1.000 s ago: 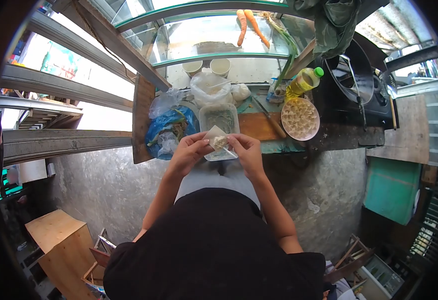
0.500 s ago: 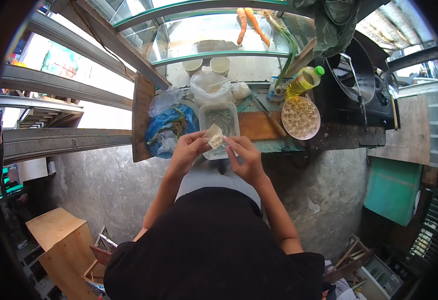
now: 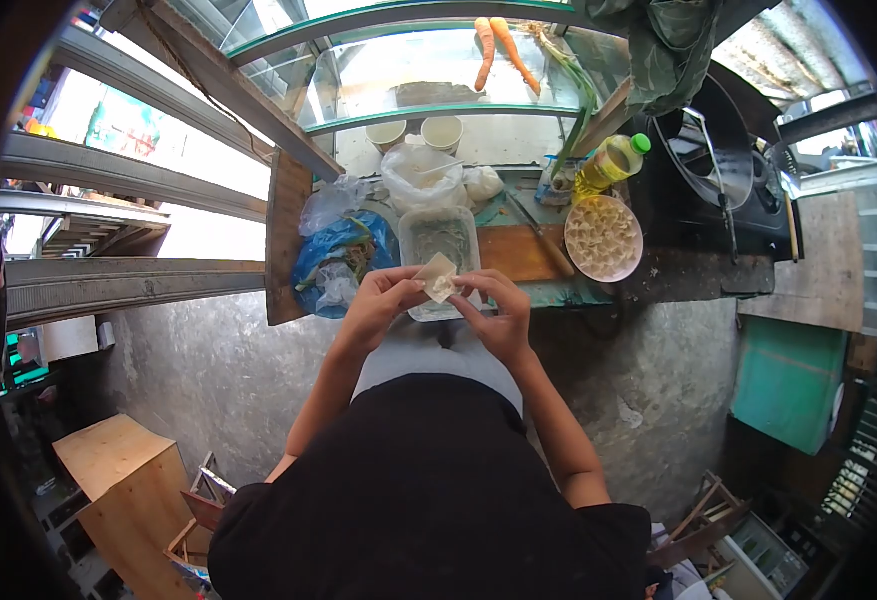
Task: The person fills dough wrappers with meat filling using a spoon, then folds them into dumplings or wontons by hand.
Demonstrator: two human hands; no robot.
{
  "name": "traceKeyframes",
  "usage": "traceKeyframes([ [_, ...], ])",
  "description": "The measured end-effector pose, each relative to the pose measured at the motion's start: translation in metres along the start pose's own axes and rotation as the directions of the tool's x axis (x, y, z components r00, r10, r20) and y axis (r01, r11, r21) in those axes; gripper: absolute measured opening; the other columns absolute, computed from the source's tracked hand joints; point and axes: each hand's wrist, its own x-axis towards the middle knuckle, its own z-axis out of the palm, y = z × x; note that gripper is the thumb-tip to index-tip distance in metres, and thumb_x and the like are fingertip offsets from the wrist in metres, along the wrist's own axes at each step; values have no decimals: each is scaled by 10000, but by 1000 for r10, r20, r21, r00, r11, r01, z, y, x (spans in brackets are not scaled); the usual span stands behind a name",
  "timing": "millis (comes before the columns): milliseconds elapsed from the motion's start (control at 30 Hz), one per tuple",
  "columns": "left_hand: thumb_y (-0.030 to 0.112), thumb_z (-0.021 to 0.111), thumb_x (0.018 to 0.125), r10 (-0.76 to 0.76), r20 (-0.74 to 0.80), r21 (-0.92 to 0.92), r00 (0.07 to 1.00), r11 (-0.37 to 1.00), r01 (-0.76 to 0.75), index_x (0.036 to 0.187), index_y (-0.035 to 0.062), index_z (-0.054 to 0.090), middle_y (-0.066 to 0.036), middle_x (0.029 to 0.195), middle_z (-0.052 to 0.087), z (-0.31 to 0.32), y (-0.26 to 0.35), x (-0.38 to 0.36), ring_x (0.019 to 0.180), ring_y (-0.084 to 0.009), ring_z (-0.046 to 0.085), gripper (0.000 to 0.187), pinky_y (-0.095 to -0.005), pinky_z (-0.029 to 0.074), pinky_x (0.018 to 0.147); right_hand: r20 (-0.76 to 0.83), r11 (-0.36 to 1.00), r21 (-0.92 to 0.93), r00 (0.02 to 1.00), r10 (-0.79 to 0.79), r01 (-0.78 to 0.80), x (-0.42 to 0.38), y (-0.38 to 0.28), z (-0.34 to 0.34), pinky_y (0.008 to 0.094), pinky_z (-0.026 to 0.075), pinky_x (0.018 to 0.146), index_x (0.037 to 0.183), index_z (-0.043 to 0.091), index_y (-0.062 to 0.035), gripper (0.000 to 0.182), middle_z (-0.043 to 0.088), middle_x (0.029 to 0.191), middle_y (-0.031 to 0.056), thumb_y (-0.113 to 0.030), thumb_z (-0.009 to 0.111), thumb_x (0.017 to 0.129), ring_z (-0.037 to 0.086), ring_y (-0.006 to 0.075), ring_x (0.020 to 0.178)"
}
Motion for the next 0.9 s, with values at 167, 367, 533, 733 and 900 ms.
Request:
traceKeyframes([
  [167, 45, 503, 850, 30, 8, -4, 1000, 1000, -30, 1107, -80, 544, -118, 1009, 609, 3, 1, 0, 909, -136, 587, 289, -234, 448, 845, -39, 926, 329, 977, 211, -187, 3, 1, 3, 202, 381, 599, 899, 627, -8, 246, 606, 862, 36, 36, 709, 672, 535, 74, 701],
  [367, 32, 496, 853, 80, 35, 22, 996, 997, -81, 1117, -80, 537, -119, 1020, 605, 6, 3, 0, 927, -144, 580, 290, -244, 446, 856, -40, 867, 419, 948, 315, -270, 9, -4, 3, 191, 374, 600, 897, 624, 3, 227, 599, 842, 46, 41, 700, 686, 526, 65, 718],
  [533, 28, 493, 853, 94, 14, 29, 995, 995, -94, 1139, -75, 523, -122, 1034, 599, 11, 6, 2, 930, -148, 580, 305, -246, 446, 866, -88, 945, 301, 983, 159, -126, 14, 0, 4, 189, 375, 600, 878, 637, 9, 203, 605, 839, 55, 52, 692, 688, 522, 69, 714],
  [733, 18, 464, 866, 134, -26, -73, 991, 988, -136, 1169, -66, 500, -151, 1102, 563, 23, 17, 4, 956, -170, 576, 316, -254, 448, 884, -112, 970, 241, 991, 71, -42, 24, 1, 3, 197, 384, 575, 848, 650, 5, 182, 617, 841, 65, 58, 691, 679, 531, 85, 697],
  [900, 11, 439, 878, 276, -45, 52, 960, 961, -273, 1182, -72, 483, -159, 1106, 561, 24, 11, 12, 956, -184, 580, 318, -263, 449, 882, -133, 993, 110, 990, -39, 53, 35, 1, 1, 204, 389, 547, 819, 656, -9, 171, 618, 826, 60, 47, 704, 665, 539, 92, 676],
])
